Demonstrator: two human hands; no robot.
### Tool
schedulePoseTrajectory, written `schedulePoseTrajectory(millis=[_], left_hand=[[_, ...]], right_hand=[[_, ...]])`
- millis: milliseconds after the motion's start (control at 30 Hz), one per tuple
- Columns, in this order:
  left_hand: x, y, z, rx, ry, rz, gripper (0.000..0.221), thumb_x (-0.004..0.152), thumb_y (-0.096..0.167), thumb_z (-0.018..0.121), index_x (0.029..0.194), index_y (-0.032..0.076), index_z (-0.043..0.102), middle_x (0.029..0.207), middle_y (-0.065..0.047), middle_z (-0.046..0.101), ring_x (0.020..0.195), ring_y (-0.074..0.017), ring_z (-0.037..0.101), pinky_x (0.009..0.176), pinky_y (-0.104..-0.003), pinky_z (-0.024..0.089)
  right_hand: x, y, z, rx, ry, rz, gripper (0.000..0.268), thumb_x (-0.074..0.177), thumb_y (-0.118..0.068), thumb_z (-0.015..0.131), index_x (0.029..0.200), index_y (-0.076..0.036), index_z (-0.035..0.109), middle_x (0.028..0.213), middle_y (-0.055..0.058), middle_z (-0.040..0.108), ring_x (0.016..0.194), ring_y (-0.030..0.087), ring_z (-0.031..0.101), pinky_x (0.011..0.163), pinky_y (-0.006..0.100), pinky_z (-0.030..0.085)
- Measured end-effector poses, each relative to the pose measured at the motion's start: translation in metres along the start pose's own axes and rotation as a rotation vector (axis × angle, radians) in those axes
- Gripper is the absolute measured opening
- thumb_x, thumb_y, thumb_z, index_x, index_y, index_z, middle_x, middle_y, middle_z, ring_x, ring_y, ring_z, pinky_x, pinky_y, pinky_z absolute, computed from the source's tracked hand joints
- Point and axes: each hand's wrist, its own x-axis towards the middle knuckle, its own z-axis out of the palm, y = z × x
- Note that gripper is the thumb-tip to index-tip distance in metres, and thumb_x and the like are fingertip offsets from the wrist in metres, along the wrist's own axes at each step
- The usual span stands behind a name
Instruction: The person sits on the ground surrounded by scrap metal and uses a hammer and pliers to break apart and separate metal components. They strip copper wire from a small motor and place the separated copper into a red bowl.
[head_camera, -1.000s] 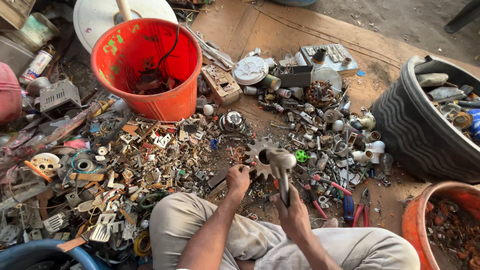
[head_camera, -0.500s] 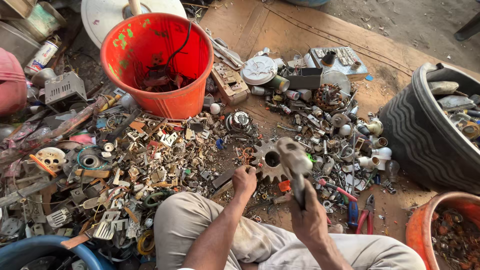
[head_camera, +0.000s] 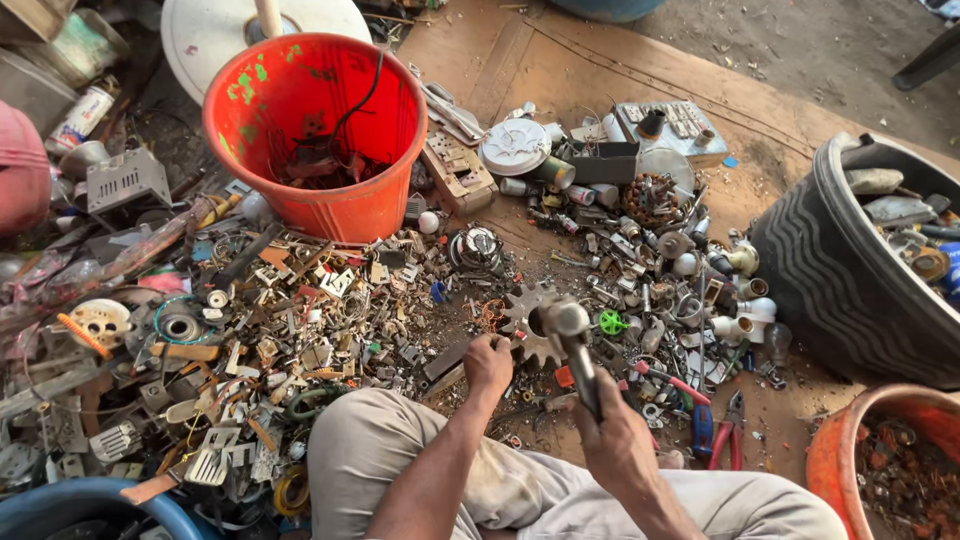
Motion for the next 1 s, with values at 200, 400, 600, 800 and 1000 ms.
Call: schedulePoseTrajectory(millis=[200, 400, 600, 800, 1000], left_hand=[[0.008, -0.011, 0.005, 0.065, 0.145, 0.22, 0.018, 0.089, 0.024, 0.073, 0.089, 0.006, 0.077, 0.082, -0.012, 0.074, 0.069, -0.023, 0.07, 0.063, -0.039, 0.056], [0.01, -0.021, 0.006, 0.001, 0.069, 0.218, 0.018, 0.092, 0.023, 0.069, 0.092, 0.006, 0.074, 0.076, -0.014, 0.072, 0.068, -0.023, 0.07, 0.06, -0.04, 0.054], [0.004, -0.002, -0.003, -0.086, -0.022, 0.037, 0.024, 0.096, 0.027, 0.061, 0.093, 0.005, 0.071, 0.078, -0.009, 0.072, 0.062, -0.0207, 0.068, 0.052, -0.037, 0.054], [-0.034, 0.041, -0.044, 0.214, -0.033, -0.119, 0.043, 0.1, 0.047, 0.064, 0.1, 0.005, 0.07, 0.086, -0.011, 0.071, 0.072, -0.023, 0.067, 0.063, -0.039, 0.05], [-0.031, 0.038, -0.036, 0.329, 0.282, 0.474, 0.038, 0.092, 0.025, 0.071, 0.125, 0.006, 0.066, 0.124, -0.017, 0.061, 0.094, -0.0254, 0.067, 0.066, -0.034, 0.061]], right_hand=[[0.015, 0.023, 0.026, 0.059, 0.014, -0.011, 0.062, 0.093, -0.032, 0.054, 0.15, -0.015, 0.035, 0.085, 0.019, 0.073, 0.068, 0.035, 0.075, 0.06, 0.048, 0.06], [0.013, 0.089, 0.07, -0.016, -0.045, -0.077, 0.034, 0.093, -0.033, 0.062, 0.118, -0.01, 0.059, 0.077, 0.022, 0.072, 0.071, 0.04, 0.07, 0.065, 0.052, 0.053], [0.0, 0.084, 0.056, 0.485, -0.204, 0.335, 0.027, 0.097, -0.027, 0.066, 0.096, -0.002, 0.054, 0.06, 0.008, 0.053, 0.04, 0.021, 0.049, 0.037, 0.039, 0.04], [-0.001, 0.064, 0.044, 0.602, -0.262, 0.377, 0.025, 0.098, -0.024, 0.063, 0.101, -0.004, 0.048, 0.058, 0.004, 0.048, 0.037, 0.017, 0.044, 0.033, 0.036, 0.037], [-0.003, 0.068, 0.047, 0.465, -0.22, 0.336, 0.03, 0.097, -0.028, 0.065, 0.107, -0.004, 0.051, 0.059, 0.006, 0.053, 0.039, 0.017, 0.051, 0.036, 0.035, 0.041]])
